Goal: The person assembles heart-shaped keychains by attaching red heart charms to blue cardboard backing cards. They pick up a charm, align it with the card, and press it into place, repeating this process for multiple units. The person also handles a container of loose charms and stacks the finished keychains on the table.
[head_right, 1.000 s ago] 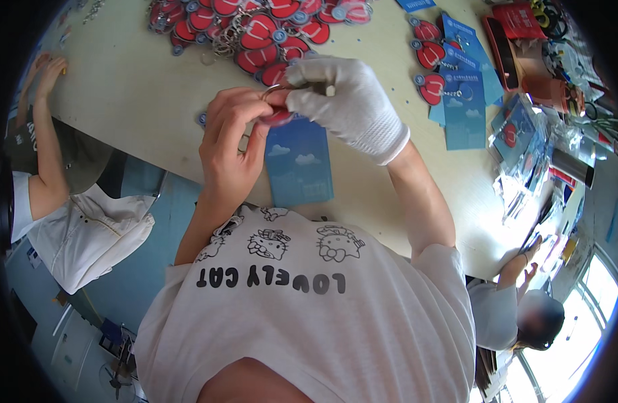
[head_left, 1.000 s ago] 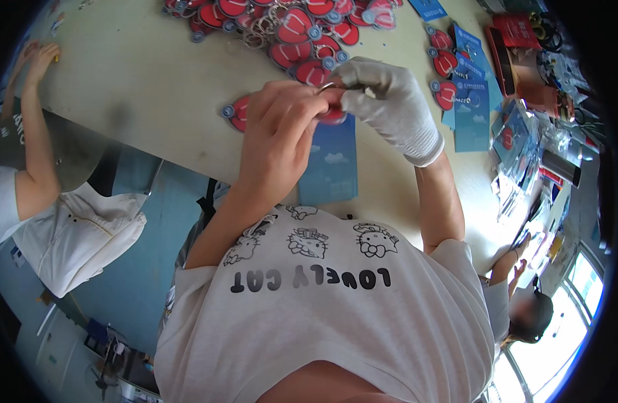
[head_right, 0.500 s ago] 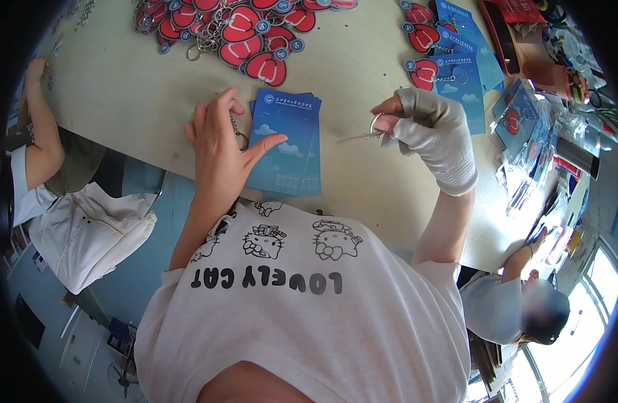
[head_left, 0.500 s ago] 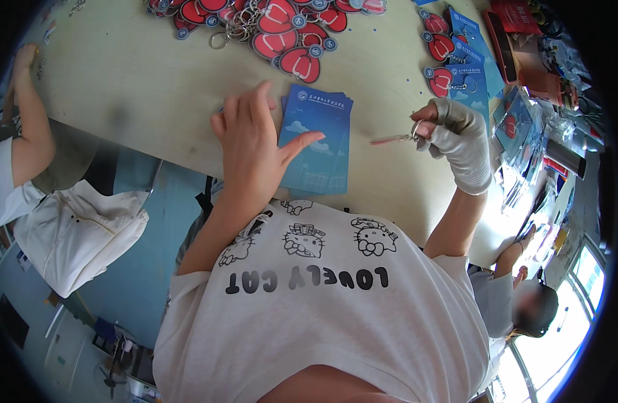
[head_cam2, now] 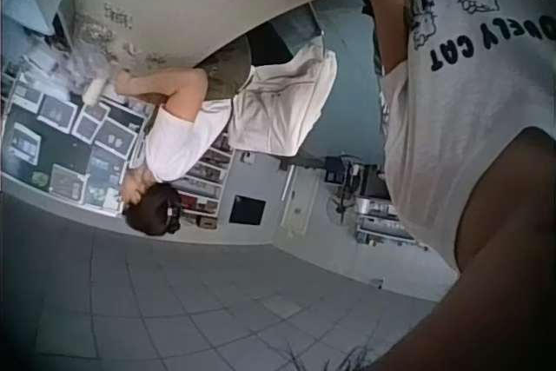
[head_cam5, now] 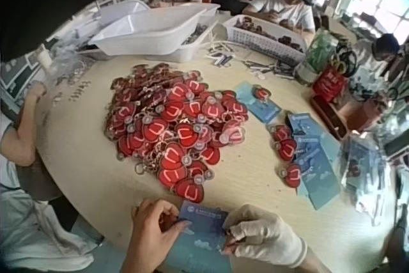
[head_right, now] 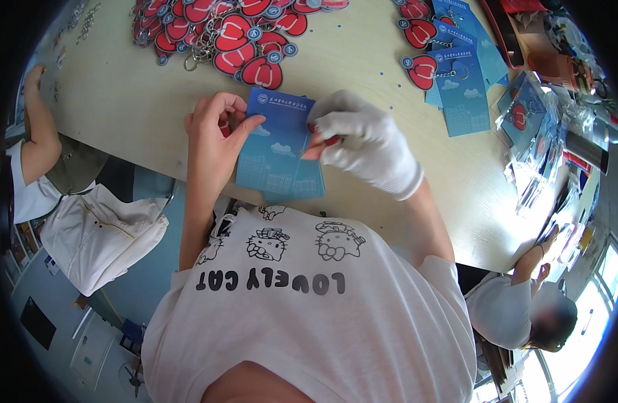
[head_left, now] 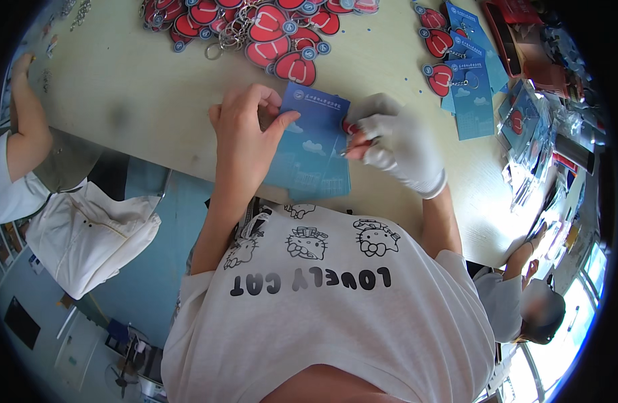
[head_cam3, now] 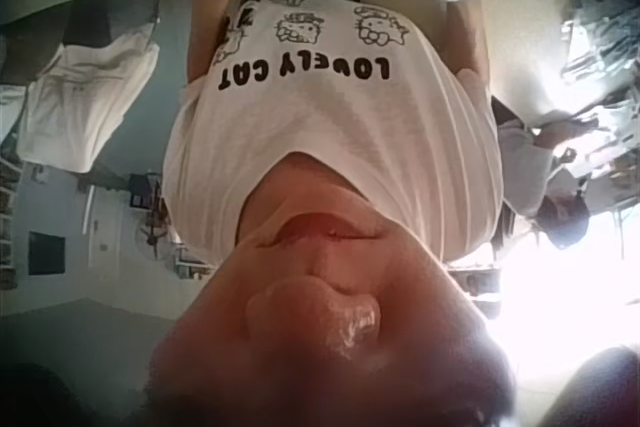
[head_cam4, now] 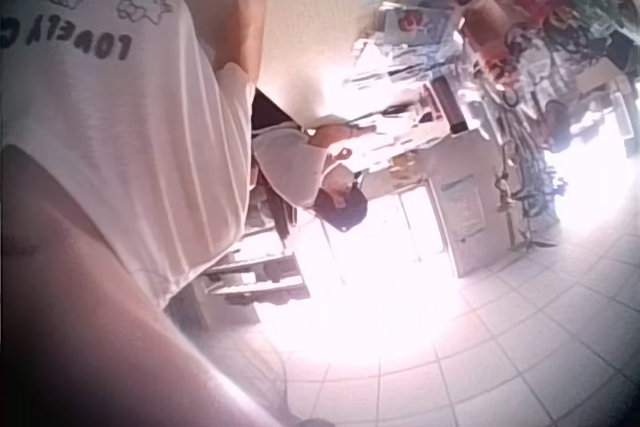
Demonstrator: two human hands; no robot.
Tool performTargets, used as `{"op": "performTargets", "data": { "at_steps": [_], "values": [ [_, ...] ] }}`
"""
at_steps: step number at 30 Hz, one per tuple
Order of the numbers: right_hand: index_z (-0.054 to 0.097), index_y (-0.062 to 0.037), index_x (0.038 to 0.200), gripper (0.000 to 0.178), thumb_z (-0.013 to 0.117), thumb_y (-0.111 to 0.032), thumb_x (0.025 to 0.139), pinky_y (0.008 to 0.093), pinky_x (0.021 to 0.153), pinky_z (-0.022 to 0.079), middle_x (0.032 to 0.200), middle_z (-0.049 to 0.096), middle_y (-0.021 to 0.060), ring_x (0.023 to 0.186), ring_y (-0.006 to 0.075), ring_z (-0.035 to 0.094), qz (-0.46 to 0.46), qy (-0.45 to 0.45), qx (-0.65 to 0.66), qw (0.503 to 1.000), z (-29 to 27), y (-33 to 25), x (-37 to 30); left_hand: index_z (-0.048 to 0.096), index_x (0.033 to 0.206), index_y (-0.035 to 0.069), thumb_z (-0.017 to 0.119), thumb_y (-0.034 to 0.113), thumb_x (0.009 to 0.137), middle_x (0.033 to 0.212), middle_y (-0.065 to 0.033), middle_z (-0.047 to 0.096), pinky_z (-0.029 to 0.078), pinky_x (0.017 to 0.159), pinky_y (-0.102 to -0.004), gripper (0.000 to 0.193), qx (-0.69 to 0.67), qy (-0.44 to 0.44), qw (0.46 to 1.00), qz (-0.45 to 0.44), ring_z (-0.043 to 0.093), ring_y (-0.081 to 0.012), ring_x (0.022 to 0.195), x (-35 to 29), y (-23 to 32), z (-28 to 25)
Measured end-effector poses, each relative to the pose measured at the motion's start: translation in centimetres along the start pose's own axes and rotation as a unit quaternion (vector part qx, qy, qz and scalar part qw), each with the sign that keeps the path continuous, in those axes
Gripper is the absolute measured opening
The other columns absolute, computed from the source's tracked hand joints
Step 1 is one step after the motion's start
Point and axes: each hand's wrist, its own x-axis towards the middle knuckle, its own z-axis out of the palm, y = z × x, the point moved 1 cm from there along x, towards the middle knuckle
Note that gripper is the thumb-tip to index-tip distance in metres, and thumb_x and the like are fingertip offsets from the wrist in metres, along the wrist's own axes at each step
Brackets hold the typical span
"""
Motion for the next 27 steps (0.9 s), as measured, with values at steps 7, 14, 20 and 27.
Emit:
{"op": "performTargets", "data": {
  "at_steps": [7, 14, 20, 27],
  "values": [
    [0.063, 0.0002, 0.085, 0.025, 0.069, 0.012, 0.064, 0.0275, 0.064, 0.056, 0.100, 0.060, 0.0086, 0.079, 0.0193, 0.067, -0.056, 0.050, -0.219, 0.973, 1.2, 0.7, 0.3, 0.056, 0.090, -0.001, 0.067, 0.006, 0.087, 0.072, 0.0028, 0.059, 0.038, 0.058, -0.0178, 0.013, -0.184, -0.005, 0.976, -0.113, 0.048, -0.0011, 0.069, 0.2, 0.5, -0.8],
    [0.062, 0.0054, 0.090, 0.023, 0.062, 0.016, 0.070, 0.0281, 0.068, 0.057, 0.093, 0.062, 0.0125, 0.080, 0.0215, 0.069, -0.061, 0.046, -0.139, 0.987, 0.4, 1.1, 0.3, 0.060, 0.093, -0.004, 0.066, 0.005, 0.086, 0.087, -0.0114, 0.063, 0.047, 0.063, -0.0242, 0.012, -0.206, 0.091, 0.974, -0.030, 0.059, -0.0103, 0.074, -0.7, 1.1, -0.7],
    [0.064, 0.0119, 0.092, 0.019, 0.055, 0.017, 0.076, 0.0280, 0.073, 0.055, 0.090, 0.064, 0.0150, 0.082, 0.0216, 0.069, 0.034, 0.077, -0.021, 0.996, -0.6, -0.2, -0.1, 0.056, 0.096, -0.003, 0.058, 0.002, 0.092, 0.090, -0.0086, 0.058, 0.045, 0.068, -0.0217, 0.007, -0.143, 0.158, 0.976, 0.053, 0.056, -0.0094, 0.075, -1.3, 1.7, -0.9],
    [0.064, 0.0113, 0.090, 0.018, 0.059, 0.015, 0.073, 0.0290, 0.075, 0.057, 0.087, 0.066, 0.0187, 0.078, 0.0251, 0.069, -0.121, 0.052, -0.119, 0.984, -1.6, -5.6, -1.3, 0.049, 0.108, -0.003, 0.048, 0.004, 0.098, 0.093, -0.0050, 0.059, 0.042, 0.072, -0.0189, 0.013, -0.301, 0.166, 0.936, 0.077, 0.053, -0.0055, 0.082, -1.1, 3.8, 0.0]
  ]
}}
